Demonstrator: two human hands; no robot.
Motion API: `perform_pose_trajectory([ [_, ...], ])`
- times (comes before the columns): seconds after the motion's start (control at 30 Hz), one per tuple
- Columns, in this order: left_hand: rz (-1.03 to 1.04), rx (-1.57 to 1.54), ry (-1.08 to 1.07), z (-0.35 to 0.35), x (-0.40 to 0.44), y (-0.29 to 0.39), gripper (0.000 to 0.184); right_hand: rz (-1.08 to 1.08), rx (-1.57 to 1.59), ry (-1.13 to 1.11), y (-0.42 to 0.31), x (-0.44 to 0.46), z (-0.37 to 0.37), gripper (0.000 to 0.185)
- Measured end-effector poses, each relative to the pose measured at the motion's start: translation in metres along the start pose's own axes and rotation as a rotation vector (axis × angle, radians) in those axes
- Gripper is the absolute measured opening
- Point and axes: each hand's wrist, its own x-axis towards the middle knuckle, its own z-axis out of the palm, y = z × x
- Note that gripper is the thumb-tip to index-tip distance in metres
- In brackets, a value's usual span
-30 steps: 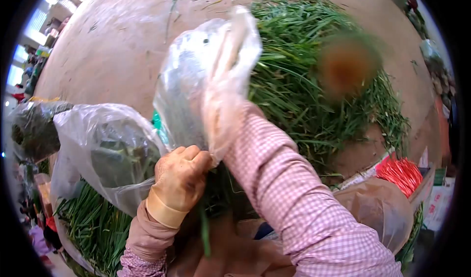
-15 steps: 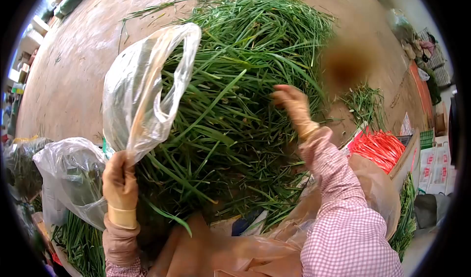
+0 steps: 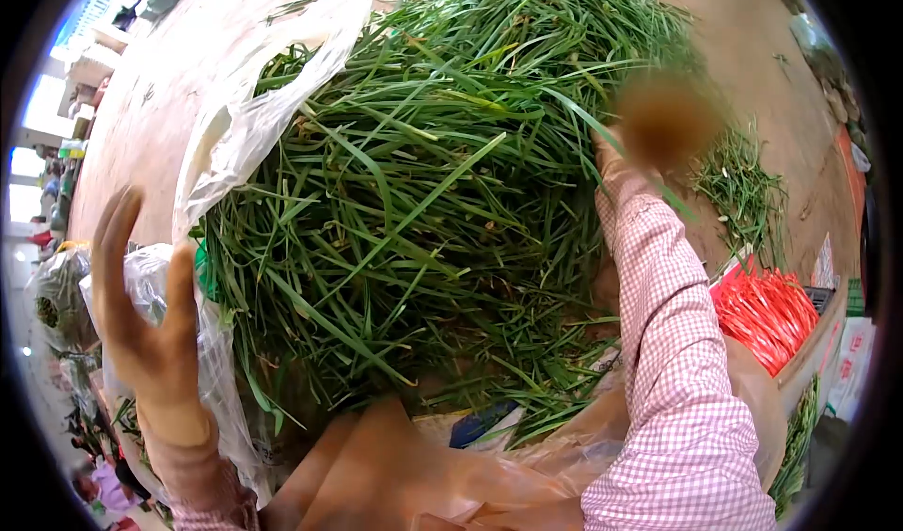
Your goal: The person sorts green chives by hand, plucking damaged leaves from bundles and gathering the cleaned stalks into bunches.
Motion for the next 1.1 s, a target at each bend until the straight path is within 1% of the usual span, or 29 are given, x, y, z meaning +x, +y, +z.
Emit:
perform_pose_trajectory([
  [0.03,0.059,-0.107,0.005,0.016,0.008,-0.003,0.046,0.009,-0.056,-0.004,-0.001,-0.004,0.003,0.111],
  [0.07,0.045,-0.085,-0.019,0.030,0.017,0.003,0.050,-0.071,-0.084,0.122,0.003,-0.011,0.006,0.077],
  [0.1,0.081,-0.060,-0.028,0.046,0.026,0.000,0.059,-0.151,-0.108,0.248,0.003,-0.016,0.008,0.046],
  [0.13,0.144,0.007,-0.033,0.063,0.034,-0.006,0.072,-0.102,0.079,0.213,0.023,0.001,0.006,0.042],
  [0.17,0.166,0.186,-0.071,0.073,0.042,-0.007,0.080,-0.049,0.265,0.190,0.042,0.019,0.004,0.038],
  [0.2,0.123,0.250,-0.102,0.085,0.044,-0.009,0.082,-0.046,0.339,0.070,0.020,-0.025,-0.007,0.054],
  [0.23,0.148,0.276,-0.100,0.097,0.045,-0.017,0.081,-0.035,0.408,-0.050,-0.006,-0.074,-0.017,0.073],
  [0.3,0.164,0.308,-0.100,0.108,0.048,-0.030,0.080,-0.074,0.478,-0.230,-0.024,-0.126,-0.024,0.073],
  [0.37,0.051,0.243,-0.182,0.111,0.053,-0.037,0.060,-0.143,0.507,-0.407,-0.040,-0.182,-0.017,0.074],
  [0.4,0.046,0.243,-0.177,0.111,0.056,-0.039,0.060,-0.177,0.514,-0.517,-0.044,-0.206,-0.004,0.073],
  [0.47,0.047,0.137,-0.009,0.108,0.062,-0.041,0.042,-0.202,0.534,-0.600,-0.043,-0.239,0.033,0.071],
  [0.5,-0.137,-0.099,0.065,0.105,0.063,-0.038,0.031,-0.296,0.608,-0.585,-0.045,-0.251,0.055,0.069],
  [0.53,-0.140,-0.086,0.078,0.097,0.067,-0.039,0.031,-0.312,0.579,-0.615,-0.052,-0.260,0.075,0.068],
  [0.6,-0.080,-0.479,0.085,0.078,0.074,-0.038,0.037,-0.247,0.741,-0.850,-0.078,-0.287,0.103,0.066],
  [0.63,-0.276,-0.684,0.056,0.071,0.068,-0.028,0.039,-0.210,0.782,-0.916,-0.087,-0.295,0.122,0.062],
  [0.67,-0.276,-0.683,0.066,0.075,0.057,-0.030,0.039,-0.173,0.822,-0.982,-0.098,-0.303,0.143,0.059],
  [0.73,-0.117,-1.247,0.105,0.092,0.032,-0.038,0.040,-0.191,0.678,-0.981,-0.126,-0.324,0.185,0.052],
  [0.8,0.060,-1.032,0.129,0.073,0.017,-0.027,0.035,-0.720,0.631,-0.854,-0.141,-0.336,0.253,0.044],
  [0.83,0.233,-0.724,0.080,0.053,0.016,-0.027,0.030,-0.885,0.535,-0.776,-0.146,-0.336,0.272,0.043],
  [0.87,0.229,-0.723,0.080,0.043,0.008,-0.030,0.030,-0.903,0.389,-0.722,-0.145,-0.327,0.281,0.043],
  [0.93,0.150,-0.714,0.030,0.032,-0.009,-0.036,0.024,-0.905,0.135,-0.613,-0.143,-0.302,0.296,0.043],
  [0.97,0.141,-0.940,0.117,0.042,-0.023,-0.041,0.024,-0.905,0.036,-0.566,-0.141,-0.287,0.299,0.043],
  [1.0,0.061,-0.645,-0.072,0.028,-0.026,-0.040,0.025,-0.906,-0.044,-0.527,-0.139,-0.273,0.300,0.042],
  [1.07,0.178,-0.247,-0.191,0.037,-0.033,-0.046,0.027,-0.918,-0.164,-0.471,-0.134,-0.247,0.295,0.042],
  [1.1,0.131,-0.236,-0.229,0.046,-0.038,-0.047,0.025,-0.921,-0.198,-0.462,-0.132,-0.233,0.285,0.042],
])
